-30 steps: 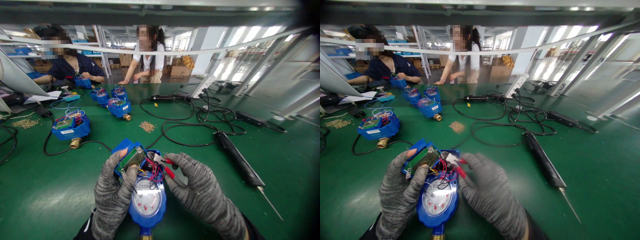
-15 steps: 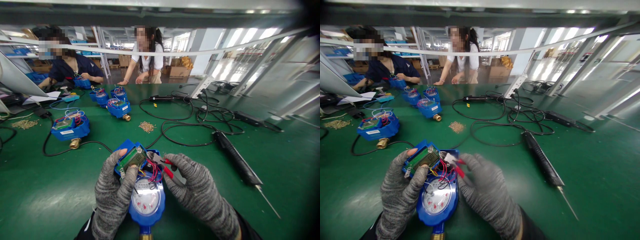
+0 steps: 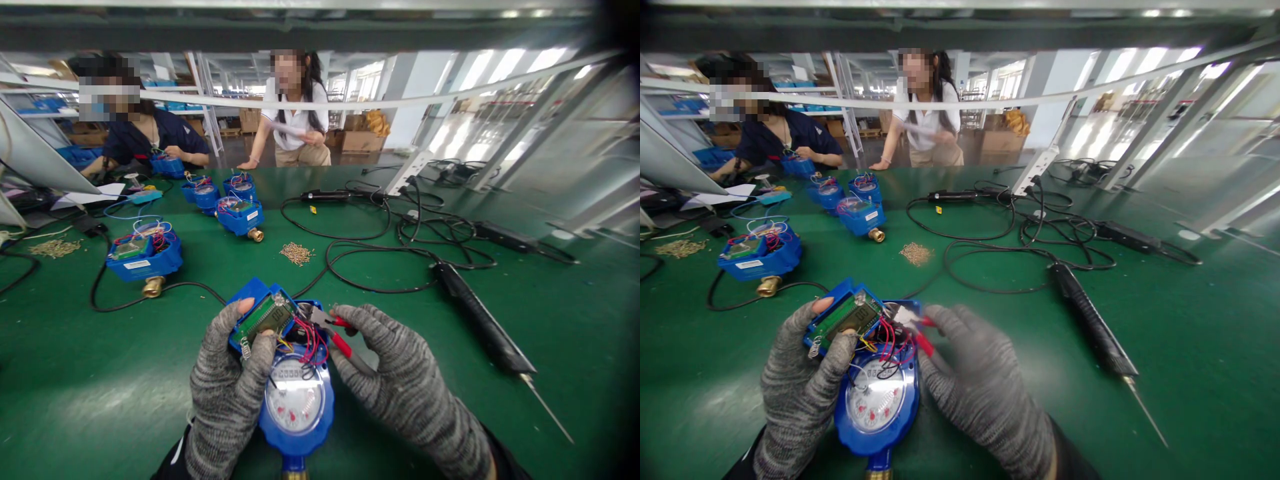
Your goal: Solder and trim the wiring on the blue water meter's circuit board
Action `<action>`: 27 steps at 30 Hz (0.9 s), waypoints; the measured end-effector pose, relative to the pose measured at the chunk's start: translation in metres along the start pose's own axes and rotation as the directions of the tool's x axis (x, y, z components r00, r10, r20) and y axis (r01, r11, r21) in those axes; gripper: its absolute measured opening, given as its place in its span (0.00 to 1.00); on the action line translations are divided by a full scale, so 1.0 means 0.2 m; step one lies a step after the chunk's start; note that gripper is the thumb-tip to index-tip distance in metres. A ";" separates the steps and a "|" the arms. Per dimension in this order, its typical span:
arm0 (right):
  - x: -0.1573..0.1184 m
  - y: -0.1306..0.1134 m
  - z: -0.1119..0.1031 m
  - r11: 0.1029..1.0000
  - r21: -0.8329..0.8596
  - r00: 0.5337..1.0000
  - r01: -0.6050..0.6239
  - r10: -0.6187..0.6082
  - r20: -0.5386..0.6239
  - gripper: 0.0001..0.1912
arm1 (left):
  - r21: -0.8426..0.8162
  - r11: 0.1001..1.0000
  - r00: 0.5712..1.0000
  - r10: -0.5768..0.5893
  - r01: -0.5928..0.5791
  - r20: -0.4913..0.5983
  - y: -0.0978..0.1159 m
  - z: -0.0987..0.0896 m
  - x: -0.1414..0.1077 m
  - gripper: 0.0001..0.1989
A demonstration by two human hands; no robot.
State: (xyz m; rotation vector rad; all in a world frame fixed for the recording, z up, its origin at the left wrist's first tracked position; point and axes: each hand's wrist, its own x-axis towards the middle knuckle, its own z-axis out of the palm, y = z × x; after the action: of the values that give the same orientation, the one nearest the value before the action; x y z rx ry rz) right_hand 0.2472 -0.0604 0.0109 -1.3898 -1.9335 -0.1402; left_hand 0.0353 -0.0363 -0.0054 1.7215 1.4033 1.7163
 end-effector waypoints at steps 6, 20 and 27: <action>-0.01 0.00 -0.01 1.000 0.021 0.999 -0.015 0.015 0.029 0.18 | 0.023 0.999 1.000 0.022 -0.022 -0.008 0.00 0.00 0.00 0.19; -0.01 0.01 -0.02 0.999 0.035 0.997 -0.029 0.026 0.074 0.18 | 0.070 0.995 0.998 0.069 -0.069 0.009 0.00 -0.01 0.00 0.19; -0.03 0.02 -0.01 0.998 0.046 0.995 -0.043 0.039 0.088 0.18 | 0.044 0.998 0.999 0.036 -0.038 0.033 0.00 -0.01 0.00 0.19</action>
State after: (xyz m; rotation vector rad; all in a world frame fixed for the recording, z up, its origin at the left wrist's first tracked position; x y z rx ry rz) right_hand 0.2520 -0.0636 0.0074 -1.4239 -1.9651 -0.0131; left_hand 0.0343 -0.0379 -0.0046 1.8015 1.4139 1.6807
